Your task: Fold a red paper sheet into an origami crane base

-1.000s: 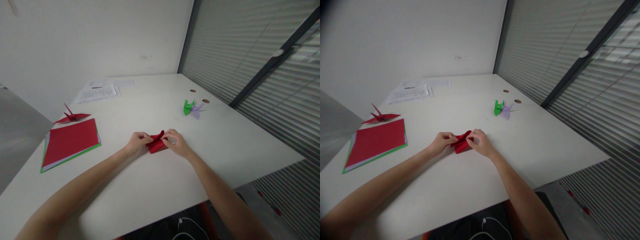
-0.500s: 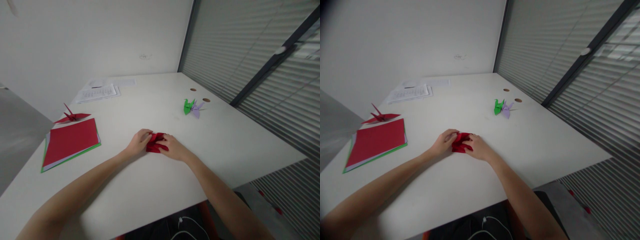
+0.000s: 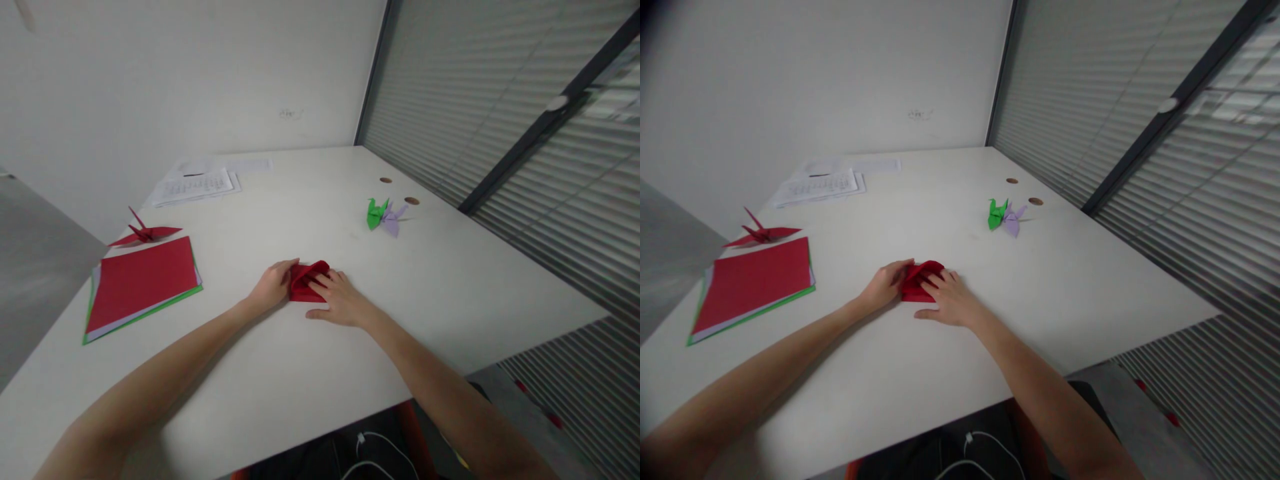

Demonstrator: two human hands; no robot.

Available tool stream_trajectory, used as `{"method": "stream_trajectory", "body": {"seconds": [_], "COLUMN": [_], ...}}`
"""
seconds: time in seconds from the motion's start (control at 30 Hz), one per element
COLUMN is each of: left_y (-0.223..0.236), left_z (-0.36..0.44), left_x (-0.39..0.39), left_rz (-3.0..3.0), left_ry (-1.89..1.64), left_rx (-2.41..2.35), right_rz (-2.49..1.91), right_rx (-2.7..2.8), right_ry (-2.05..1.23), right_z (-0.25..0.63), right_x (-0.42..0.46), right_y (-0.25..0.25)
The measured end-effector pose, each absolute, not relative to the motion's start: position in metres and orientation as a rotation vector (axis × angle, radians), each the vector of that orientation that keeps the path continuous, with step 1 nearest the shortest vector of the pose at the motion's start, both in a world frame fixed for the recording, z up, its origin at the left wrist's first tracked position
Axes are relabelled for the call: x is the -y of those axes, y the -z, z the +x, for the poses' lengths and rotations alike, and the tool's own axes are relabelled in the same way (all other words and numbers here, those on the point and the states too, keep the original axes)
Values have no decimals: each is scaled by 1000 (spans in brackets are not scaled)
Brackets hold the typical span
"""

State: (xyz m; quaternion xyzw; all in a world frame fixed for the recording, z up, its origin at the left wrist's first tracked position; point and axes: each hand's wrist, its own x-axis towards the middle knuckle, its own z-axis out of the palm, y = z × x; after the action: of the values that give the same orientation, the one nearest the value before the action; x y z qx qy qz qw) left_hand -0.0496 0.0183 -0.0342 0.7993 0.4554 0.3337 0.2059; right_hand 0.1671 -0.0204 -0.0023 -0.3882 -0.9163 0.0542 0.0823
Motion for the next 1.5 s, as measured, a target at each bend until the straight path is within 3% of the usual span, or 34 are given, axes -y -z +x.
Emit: {"method": "stream_trajectory", "body": {"seconds": [0.63,1.03,1.5], "left_y": [34,13,8], "left_z": [-48,-34,-29], "left_x": [-19,-6,7], "left_rz": [2134,1535,1594], "left_ry": [-989,-1166,-1162], "left_rx": [-1333,-969,-827], "right_rz": [-1223,-1334,-1113], "right_rx": [2759,2672,2519], "right_ry": [-131,-575,-368], "right_z": [161,160,164], "right_x": [26,31,29], "right_y": [8,-6,7]}}
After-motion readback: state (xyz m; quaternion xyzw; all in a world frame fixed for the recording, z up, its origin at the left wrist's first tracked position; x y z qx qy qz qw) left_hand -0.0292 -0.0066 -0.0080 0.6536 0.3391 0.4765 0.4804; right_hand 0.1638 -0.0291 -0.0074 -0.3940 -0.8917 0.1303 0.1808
